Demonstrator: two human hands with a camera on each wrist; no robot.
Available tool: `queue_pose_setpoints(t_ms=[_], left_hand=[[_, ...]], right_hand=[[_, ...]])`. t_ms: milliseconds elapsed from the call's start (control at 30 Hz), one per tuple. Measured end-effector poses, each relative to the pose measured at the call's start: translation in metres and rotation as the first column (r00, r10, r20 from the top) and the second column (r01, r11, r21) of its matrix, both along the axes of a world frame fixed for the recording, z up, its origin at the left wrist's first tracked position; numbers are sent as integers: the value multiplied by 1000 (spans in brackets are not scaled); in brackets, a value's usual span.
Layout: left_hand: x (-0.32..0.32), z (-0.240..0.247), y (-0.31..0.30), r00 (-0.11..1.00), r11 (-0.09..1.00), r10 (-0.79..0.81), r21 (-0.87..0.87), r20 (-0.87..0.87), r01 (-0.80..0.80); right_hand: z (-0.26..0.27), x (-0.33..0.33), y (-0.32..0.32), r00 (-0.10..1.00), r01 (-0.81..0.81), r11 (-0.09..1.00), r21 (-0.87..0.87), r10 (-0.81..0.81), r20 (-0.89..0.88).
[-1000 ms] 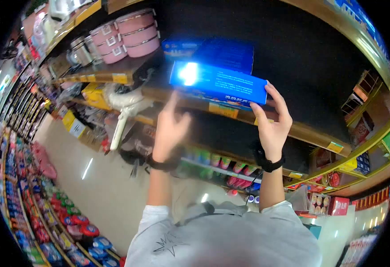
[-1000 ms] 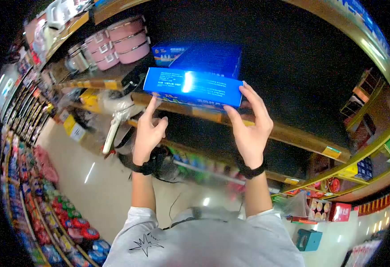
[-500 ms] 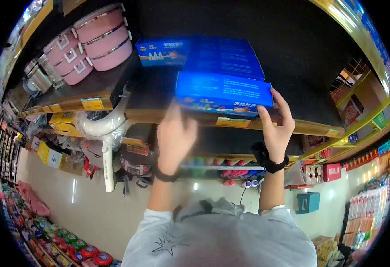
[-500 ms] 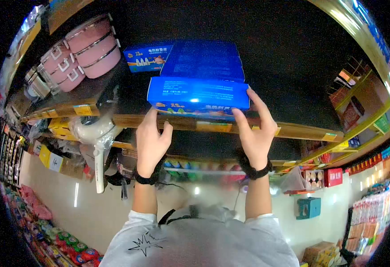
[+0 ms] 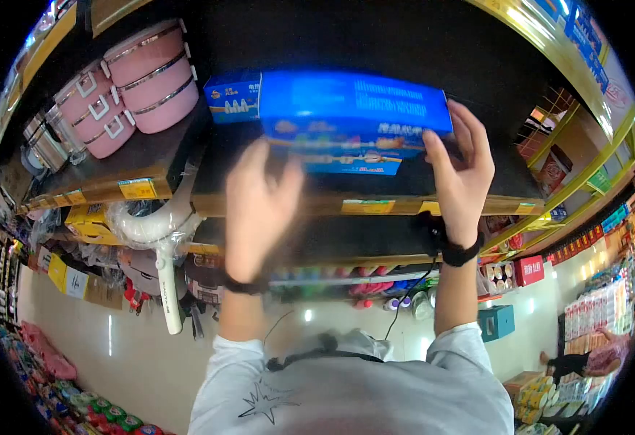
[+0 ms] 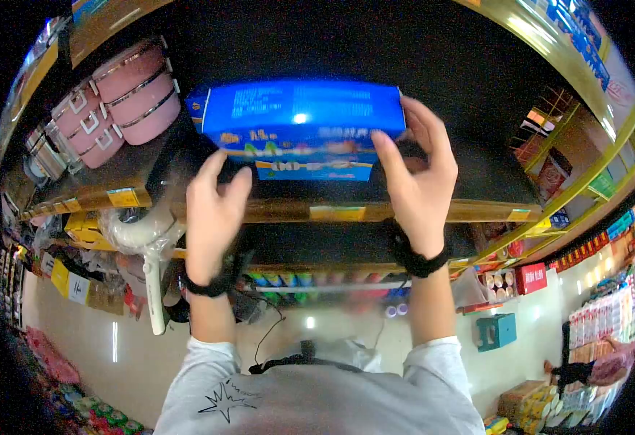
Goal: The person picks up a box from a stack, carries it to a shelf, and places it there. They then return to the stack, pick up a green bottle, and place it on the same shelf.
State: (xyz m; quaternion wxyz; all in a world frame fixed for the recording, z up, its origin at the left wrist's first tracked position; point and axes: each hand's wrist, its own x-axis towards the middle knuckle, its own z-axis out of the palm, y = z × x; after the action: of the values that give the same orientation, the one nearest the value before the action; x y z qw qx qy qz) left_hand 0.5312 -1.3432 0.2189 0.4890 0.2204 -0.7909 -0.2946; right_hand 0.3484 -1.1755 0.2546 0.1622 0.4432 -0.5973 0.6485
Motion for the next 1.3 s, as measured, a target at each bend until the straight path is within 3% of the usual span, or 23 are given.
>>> queue_pose_setpoints(t_ms=[100,167,233,333,433,533,600,633,667,733,967,1067,1167,1267,1300], left_hand=[[-1,44,-23,954,946,-265,228,138,230],[-9,60,-34,915,850,-401,388,40,356],[-26,64,-68,837,801,-543,344,71,490],[-52,72,-103,792,712,-608,473,47,519],[-81,68,-132,833,606,-536,623,-139,495],[-104,58,-172,829,527,-552,732,-90,431],[-116,43,-203,774,613,-633,616,8,495],[-114,47,-194,794,595,-607,643,-34,482],[-112,51,-185,813,576,-577,667,-77,472],[-113,57,-177,852,562,-509,702,-123,437],[-120,39,-189,847,563,-498,674,-185,478],[-119,44,-181,852,499,-461,721,-249,481],[-110,57,-160,830,480,-495,715,-257,507],[-125,37,-185,796,487,-496,647,-348,586],[-123,35,-188,800,510,-481,629,-358,587]], right_hand=[[25,-23,-10,999,-25,1000,14,25,-45],[37,-42,-17,999,-37,995,89,38,-11],[45,-64,-33,998,-59,991,122,54,43],[51,-98,-56,995,-62,978,199,46,83],[46,-128,-84,998,0,964,266,-18,67],[42,-147,-108,996,43,952,303,-66,68],[43,-151,-116,997,37,947,319,-59,59],[41,-156,-122,997,37,944,328,-57,53],[34,-181,-137,980,189,914,358,-155,-122],[39,-186,-140,979,195,907,374,-159,-126],[33,-191,-149,968,252,885,390,-229,-105],[36,-185,-146,977,193,880,435,-215,2],[31,-197,-152,959,276,867,414,-274,-67],[44,-150,-136,974,69,923,379,-144,174],[43,-147,-135,973,113,933,341,-173,153]])
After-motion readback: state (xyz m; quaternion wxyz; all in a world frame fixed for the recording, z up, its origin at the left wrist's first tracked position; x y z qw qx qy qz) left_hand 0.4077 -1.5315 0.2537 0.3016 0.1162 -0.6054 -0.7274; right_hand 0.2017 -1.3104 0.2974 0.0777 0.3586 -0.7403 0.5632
